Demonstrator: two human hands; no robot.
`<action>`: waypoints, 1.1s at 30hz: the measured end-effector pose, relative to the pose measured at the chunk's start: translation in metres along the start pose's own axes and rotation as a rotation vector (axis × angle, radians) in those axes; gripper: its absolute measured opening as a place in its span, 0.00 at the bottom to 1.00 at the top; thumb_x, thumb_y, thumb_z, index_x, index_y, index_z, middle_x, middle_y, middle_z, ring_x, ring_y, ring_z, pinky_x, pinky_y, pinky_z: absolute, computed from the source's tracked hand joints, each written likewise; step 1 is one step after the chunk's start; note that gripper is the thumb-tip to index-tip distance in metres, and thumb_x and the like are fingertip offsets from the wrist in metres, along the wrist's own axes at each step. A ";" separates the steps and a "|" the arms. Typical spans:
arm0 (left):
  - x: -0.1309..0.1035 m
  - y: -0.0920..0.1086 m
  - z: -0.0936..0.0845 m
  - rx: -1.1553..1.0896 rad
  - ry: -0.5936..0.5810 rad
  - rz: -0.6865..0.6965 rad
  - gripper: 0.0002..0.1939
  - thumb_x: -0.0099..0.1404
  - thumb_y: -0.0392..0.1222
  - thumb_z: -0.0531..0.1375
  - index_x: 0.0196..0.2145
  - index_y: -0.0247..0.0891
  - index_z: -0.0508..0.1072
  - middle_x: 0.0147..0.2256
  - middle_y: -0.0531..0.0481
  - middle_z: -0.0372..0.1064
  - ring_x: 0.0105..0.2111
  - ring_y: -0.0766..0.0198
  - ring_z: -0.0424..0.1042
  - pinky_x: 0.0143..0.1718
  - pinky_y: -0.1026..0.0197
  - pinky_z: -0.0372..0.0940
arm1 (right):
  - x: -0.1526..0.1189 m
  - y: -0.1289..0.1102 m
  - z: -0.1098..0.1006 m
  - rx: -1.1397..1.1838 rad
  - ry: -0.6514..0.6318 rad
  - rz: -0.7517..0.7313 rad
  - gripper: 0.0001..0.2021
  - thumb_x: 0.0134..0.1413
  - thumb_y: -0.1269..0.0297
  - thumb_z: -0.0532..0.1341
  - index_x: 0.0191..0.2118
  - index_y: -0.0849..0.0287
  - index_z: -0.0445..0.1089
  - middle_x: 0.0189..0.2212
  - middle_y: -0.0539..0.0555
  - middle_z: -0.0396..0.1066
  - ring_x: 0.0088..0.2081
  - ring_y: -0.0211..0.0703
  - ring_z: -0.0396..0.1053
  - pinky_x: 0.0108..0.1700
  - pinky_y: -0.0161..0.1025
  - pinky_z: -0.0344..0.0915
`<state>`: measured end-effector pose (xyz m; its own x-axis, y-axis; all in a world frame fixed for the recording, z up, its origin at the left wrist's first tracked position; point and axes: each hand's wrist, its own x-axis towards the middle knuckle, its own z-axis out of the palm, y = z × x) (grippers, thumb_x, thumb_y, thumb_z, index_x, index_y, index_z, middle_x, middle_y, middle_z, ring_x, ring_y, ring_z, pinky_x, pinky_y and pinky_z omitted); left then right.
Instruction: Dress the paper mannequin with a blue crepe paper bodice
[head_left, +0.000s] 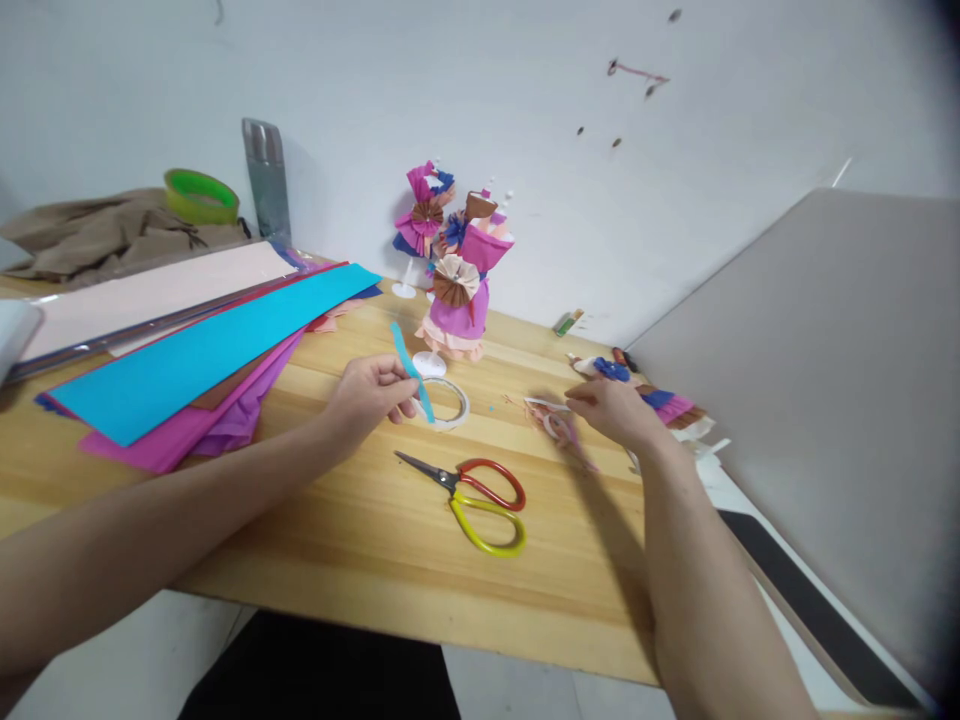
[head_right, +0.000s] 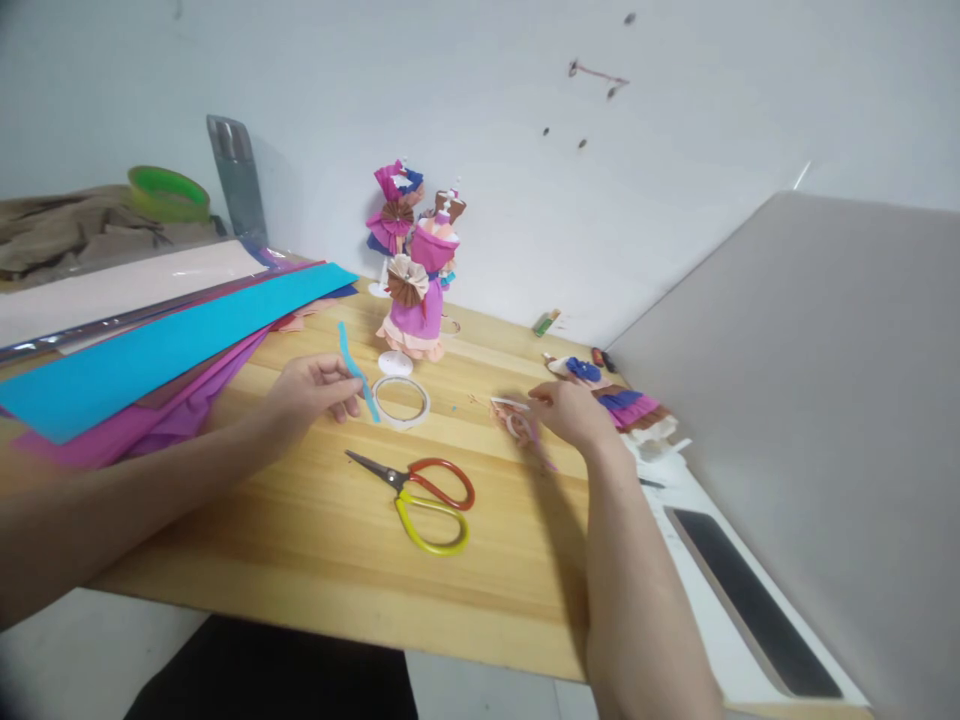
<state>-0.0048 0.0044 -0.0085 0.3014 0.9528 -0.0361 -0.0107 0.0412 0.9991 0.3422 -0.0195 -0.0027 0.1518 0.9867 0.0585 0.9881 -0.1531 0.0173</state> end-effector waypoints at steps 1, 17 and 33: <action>0.000 -0.001 0.000 0.004 -0.003 0.001 0.06 0.56 0.32 0.59 0.22 0.35 0.70 0.16 0.54 0.70 0.15 0.72 0.65 0.18 0.70 0.61 | 0.000 -0.003 -0.001 -0.005 0.029 0.026 0.13 0.54 0.65 0.56 0.24 0.59 0.76 0.27 0.56 0.76 0.30 0.44 0.71 0.31 0.36 0.56; -0.008 -0.012 0.000 0.387 -0.229 0.383 0.04 0.53 0.34 0.58 0.23 0.38 0.70 0.19 0.56 0.63 0.21 0.68 0.62 0.22 0.67 0.54 | -0.042 -0.169 -0.007 1.514 -0.165 -0.312 0.17 0.40 0.53 0.71 0.36 0.56 0.76 0.28 0.50 0.75 0.27 0.37 0.67 0.28 0.34 0.60; -0.009 0.003 -0.003 0.365 -0.269 0.118 0.06 0.53 0.39 0.57 0.25 0.37 0.74 0.15 0.57 0.62 0.15 0.71 0.57 0.17 0.68 0.51 | -0.052 -0.181 -0.010 1.703 0.055 -0.210 0.13 0.33 0.55 0.74 0.23 0.56 0.73 0.21 0.47 0.70 0.20 0.33 0.59 0.23 0.33 0.58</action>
<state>-0.0105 -0.0036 -0.0052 0.5551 0.8310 0.0370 0.2622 -0.2170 0.9403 0.1551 -0.0436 0.0008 0.0611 0.9721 0.2266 -0.0935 0.2316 -0.9683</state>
